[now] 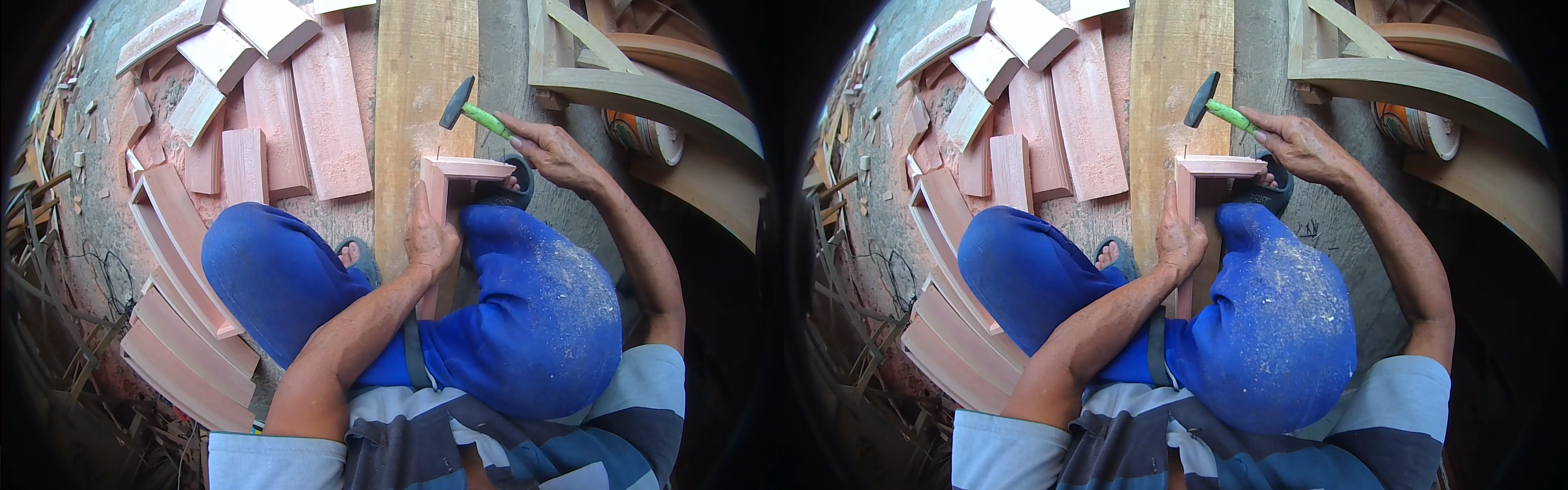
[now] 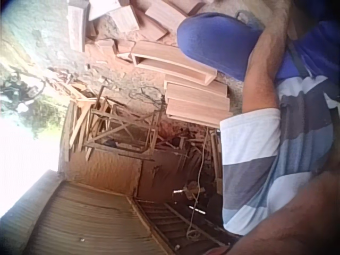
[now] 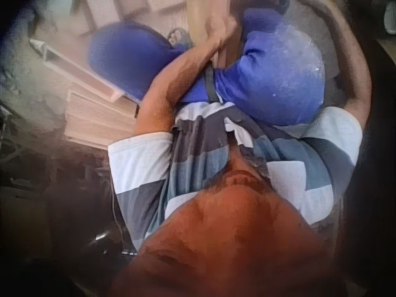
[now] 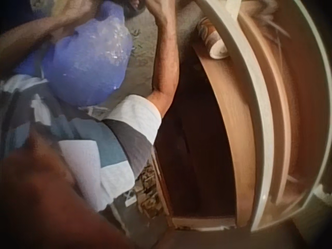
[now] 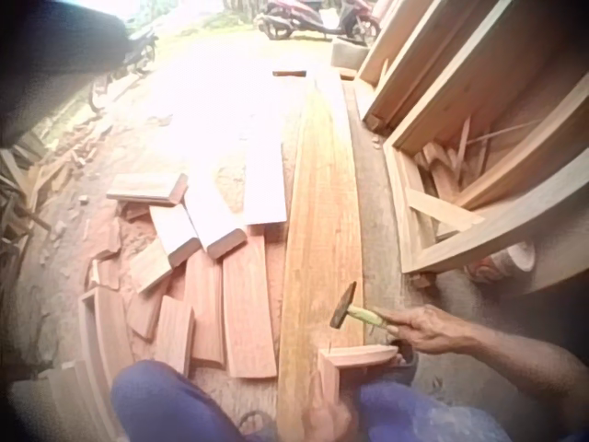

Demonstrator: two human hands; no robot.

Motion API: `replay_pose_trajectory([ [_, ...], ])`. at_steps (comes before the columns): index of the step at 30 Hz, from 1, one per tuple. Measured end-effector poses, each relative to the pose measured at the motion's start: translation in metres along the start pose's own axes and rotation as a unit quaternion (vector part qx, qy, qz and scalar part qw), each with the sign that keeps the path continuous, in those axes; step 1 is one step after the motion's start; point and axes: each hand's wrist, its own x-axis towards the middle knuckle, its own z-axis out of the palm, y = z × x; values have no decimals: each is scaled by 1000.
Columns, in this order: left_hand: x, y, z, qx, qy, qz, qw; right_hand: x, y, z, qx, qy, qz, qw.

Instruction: The person assembles small wooden frames by hand, using a hammer to drive nails into pre-cut wooden pieces. They repeatedly pick up pieces, align them, hammer nails, and place the finished frames aside.

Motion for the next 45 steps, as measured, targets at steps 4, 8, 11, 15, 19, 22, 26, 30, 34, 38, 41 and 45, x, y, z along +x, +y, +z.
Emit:
replay_pose_trajectory([
  [4,2,1,1,1,-13,-10,1000,-16,4,1,13,36,39,999],
  [8,3,-9,6,11,8,24,1000,-21,8,11,68,9,56,996],
  [11,4,-8,7,11,3,28,1000,-15,24,19,84,-12,33,996],
  [15,4,-5,5,23,1,19,1000,-1,11,1,101,16,56,993],
  [19,3,-2,5,19,-14,-2,1000,4,19,13,65,100,15,993],
  [22,0,-3,5,28,-11,-3,1000,11,30,4,-82,-18,-89,992],
  [26,2,0,2,24,-13,-22,999,17,12,-18,65,161,9,985],
  [30,1,-5,4,40,0,5,999,16,41,10,-64,110,-141,982],
  [34,0,-9,2,28,-6,-19,999,8,-13,-25,119,87,74,986],
  [38,2,-1,4,25,-16,-10,1000,10,29,8,-29,100,-51,993],
  [41,0,-6,1,26,-3,-27,999,16,-15,-30,27,78,29,996],
  [45,0,-5,9,40,3,8,999,8,20,6,35,176,-7,984],
])
